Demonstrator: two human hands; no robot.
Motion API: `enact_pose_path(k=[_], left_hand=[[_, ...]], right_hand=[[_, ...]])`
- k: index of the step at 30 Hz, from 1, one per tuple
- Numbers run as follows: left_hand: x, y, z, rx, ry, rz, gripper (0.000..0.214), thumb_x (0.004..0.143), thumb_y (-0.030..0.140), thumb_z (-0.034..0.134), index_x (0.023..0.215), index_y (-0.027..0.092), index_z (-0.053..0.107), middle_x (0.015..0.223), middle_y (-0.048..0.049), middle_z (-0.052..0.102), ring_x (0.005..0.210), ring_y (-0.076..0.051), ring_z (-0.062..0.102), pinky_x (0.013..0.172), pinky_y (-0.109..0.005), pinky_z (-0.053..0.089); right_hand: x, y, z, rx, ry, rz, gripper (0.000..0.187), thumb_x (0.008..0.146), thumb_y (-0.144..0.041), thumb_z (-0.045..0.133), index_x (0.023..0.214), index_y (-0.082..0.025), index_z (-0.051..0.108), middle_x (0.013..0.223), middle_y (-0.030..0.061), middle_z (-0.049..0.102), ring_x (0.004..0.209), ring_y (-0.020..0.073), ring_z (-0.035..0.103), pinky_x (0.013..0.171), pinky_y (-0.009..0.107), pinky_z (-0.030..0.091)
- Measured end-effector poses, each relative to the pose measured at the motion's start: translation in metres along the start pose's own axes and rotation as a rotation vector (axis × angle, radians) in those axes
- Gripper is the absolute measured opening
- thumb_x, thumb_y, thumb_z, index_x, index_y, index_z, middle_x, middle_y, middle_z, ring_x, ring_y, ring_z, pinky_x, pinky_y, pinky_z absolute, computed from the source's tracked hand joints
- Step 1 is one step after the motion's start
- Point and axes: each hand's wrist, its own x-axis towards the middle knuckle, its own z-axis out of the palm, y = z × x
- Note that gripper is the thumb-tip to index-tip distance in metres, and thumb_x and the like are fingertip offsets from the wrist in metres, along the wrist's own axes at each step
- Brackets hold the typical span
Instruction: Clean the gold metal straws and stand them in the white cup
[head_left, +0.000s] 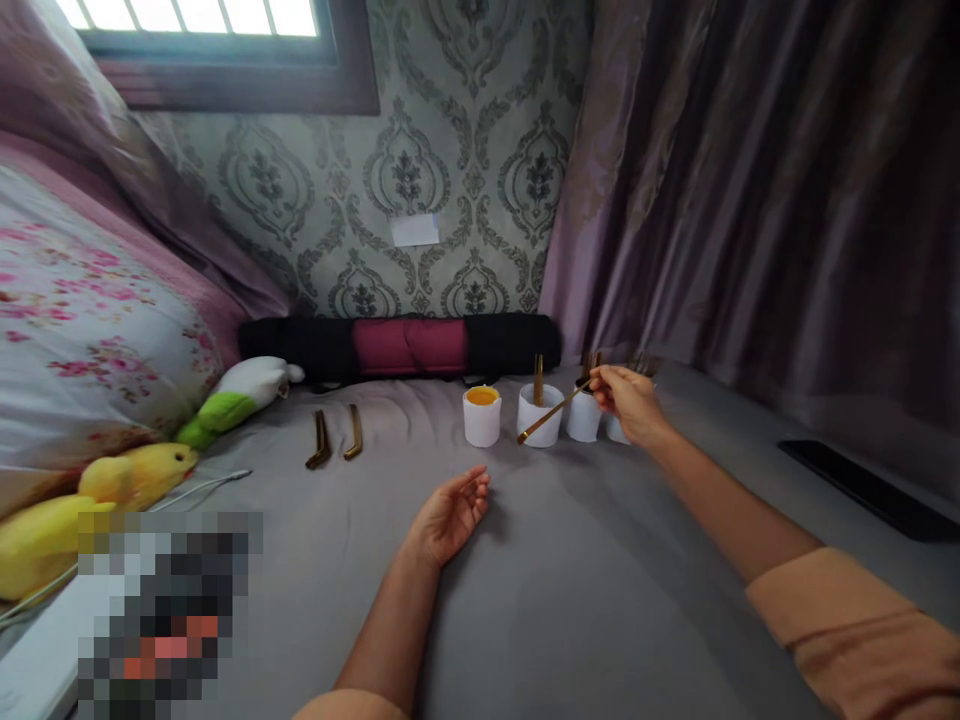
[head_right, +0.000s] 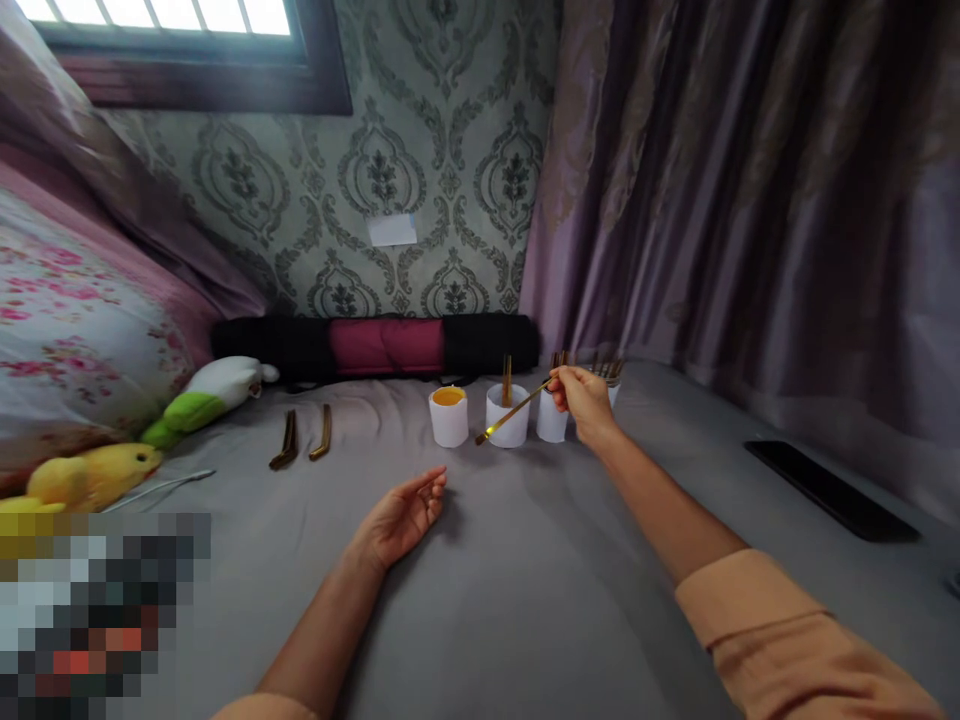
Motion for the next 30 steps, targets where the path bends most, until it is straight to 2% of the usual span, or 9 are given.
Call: enact_pose_path(k=[8,14,23,30], left_hand=[[-0.002,0.002,0.002,-0.023,0.015,0.001,0.013,0.077,0.01,0.048,0.088,0.009,0.055,0.074,-0.0048,0.058,0.059,-0.006,0.054,0.052,-0.015,0.044],[-0.003,0.003,0.003,-0.041,0.019,-0.005,0.013,0.077,0.008,0.047,0.087,0.008,0.055,0.074,-0.0054,0.058,0.058,-0.006,0.053,0.051,-0.016,0.044],[-0.002,0.002,0.002,-0.045,0.009,-0.001,0.014,0.076,0.008,0.048,0.089,0.007,0.055,0.074,-0.0056,0.058,0.059,-0.007,0.053,0.05,-0.016,0.044],[-0.003,0.003,0.003,-0.055,0.03,-0.003,0.013,0.076,0.006,0.047,0.087,0.008,0.054,0.073,-0.006,0.058,0.058,-0.007,0.053,0.05,-0.016,0.044]], right_hand=[[0.024,-0.024,-0.01,-0.055,0.147,-0.059,0.012,0.074,-0.021,0.051,0.066,-0.015,0.056,0.053,-0.0014,0.053,0.036,0.0037,0.041,0.031,0.016,0.029],[0.04,-0.035,-0.01,-0.114,0.218,-0.122,0.014,0.076,-0.025,0.051,0.066,-0.016,0.055,0.053,-0.0011,0.053,0.035,0.0038,0.041,0.03,0.016,0.029],[0.064,-0.034,-0.001,-0.414,0.17,-0.333,0.027,0.078,-0.038,0.047,0.075,-0.014,0.056,0.059,0.0007,0.055,0.038,0.0048,0.044,0.033,0.017,0.032],[0.077,-0.024,0.006,-0.622,0.062,-0.343,0.024,0.08,-0.03,0.042,0.083,-0.013,0.058,0.065,0.0017,0.059,0.043,0.0051,0.048,0.039,0.016,0.035]])
